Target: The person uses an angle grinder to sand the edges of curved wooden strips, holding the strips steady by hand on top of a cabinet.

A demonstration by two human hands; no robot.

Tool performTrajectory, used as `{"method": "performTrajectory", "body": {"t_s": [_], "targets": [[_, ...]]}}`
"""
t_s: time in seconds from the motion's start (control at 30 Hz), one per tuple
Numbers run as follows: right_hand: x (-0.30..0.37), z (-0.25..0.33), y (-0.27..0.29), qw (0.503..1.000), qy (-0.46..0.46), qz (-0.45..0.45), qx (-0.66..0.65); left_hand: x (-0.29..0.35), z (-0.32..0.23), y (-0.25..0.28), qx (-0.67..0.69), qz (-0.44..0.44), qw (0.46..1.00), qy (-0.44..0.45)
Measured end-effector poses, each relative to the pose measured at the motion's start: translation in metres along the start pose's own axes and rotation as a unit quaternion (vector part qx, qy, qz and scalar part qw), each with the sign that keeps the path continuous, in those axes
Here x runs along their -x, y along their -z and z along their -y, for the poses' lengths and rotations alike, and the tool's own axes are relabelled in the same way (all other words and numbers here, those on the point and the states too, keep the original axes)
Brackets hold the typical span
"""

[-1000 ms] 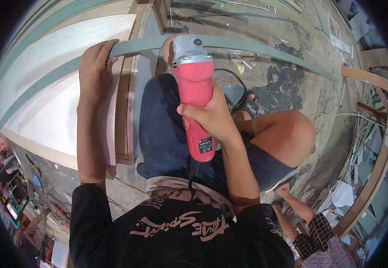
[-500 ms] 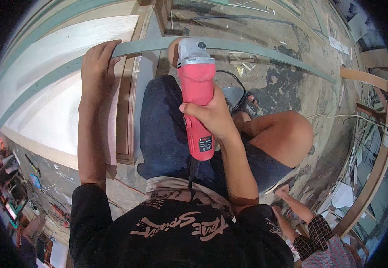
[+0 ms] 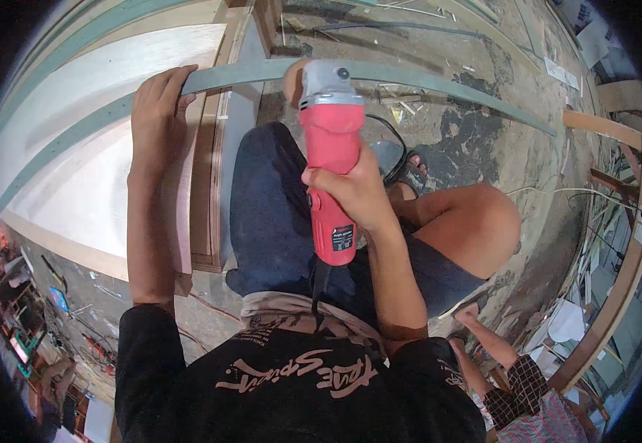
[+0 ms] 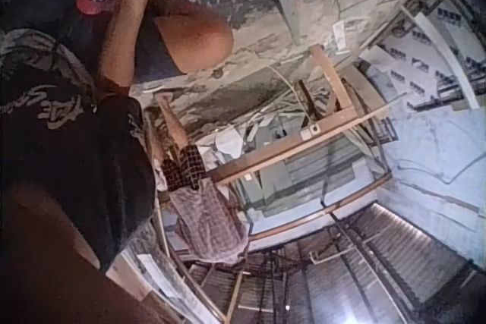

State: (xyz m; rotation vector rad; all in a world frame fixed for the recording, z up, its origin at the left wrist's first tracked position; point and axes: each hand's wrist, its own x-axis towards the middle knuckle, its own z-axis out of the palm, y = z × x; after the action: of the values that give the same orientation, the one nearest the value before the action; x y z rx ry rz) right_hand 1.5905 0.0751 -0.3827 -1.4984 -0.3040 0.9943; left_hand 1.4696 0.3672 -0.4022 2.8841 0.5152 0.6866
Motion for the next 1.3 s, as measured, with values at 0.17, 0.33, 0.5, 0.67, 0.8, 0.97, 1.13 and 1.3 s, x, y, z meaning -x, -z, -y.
{"method": "performTrajectory", "body": {"t_s": [0.17,0.33,0.5,0.67,0.8,0.97,1.13,1.3], "targets": [[0.006,0.007,0.015,0.996,-0.002,-0.091,-0.017,0.000,0.001,-0.002,-0.012,-0.004,1.000,-0.005],[0.012,0.012,0.030,0.983,0.024,-0.178,-0.045,-0.001,-0.003,0.001,-0.017,0.016,1.000,0.001],[0.017,0.014,0.043,0.979,0.043,-0.199,-0.021,-0.004,0.000,-0.001,-0.031,0.014,0.999,-0.012],[0.017,0.013,0.042,0.981,0.046,-0.188,-0.027,-0.006,0.007,0.001,-0.053,-0.016,0.998,-0.039],[0.016,0.013,0.044,0.980,0.047,-0.191,-0.013,-0.002,0.009,-0.004,0.041,-0.054,0.995,-0.073],[0.018,0.013,0.044,0.983,0.039,-0.174,-0.028,0.001,0.005,-0.015,0.009,-0.078,0.995,-0.065],[0.016,0.017,0.027,0.987,0.029,-0.148,-0.049,0.011,0.012,0.005,0.054,-0.103,0.987,-0.108],[0.019,0.020,0.030,0.979,0.046,-0.179,-0.080,0.052,-0.002,0.046,0.037,-0.194,0.975,-0.102]]}}
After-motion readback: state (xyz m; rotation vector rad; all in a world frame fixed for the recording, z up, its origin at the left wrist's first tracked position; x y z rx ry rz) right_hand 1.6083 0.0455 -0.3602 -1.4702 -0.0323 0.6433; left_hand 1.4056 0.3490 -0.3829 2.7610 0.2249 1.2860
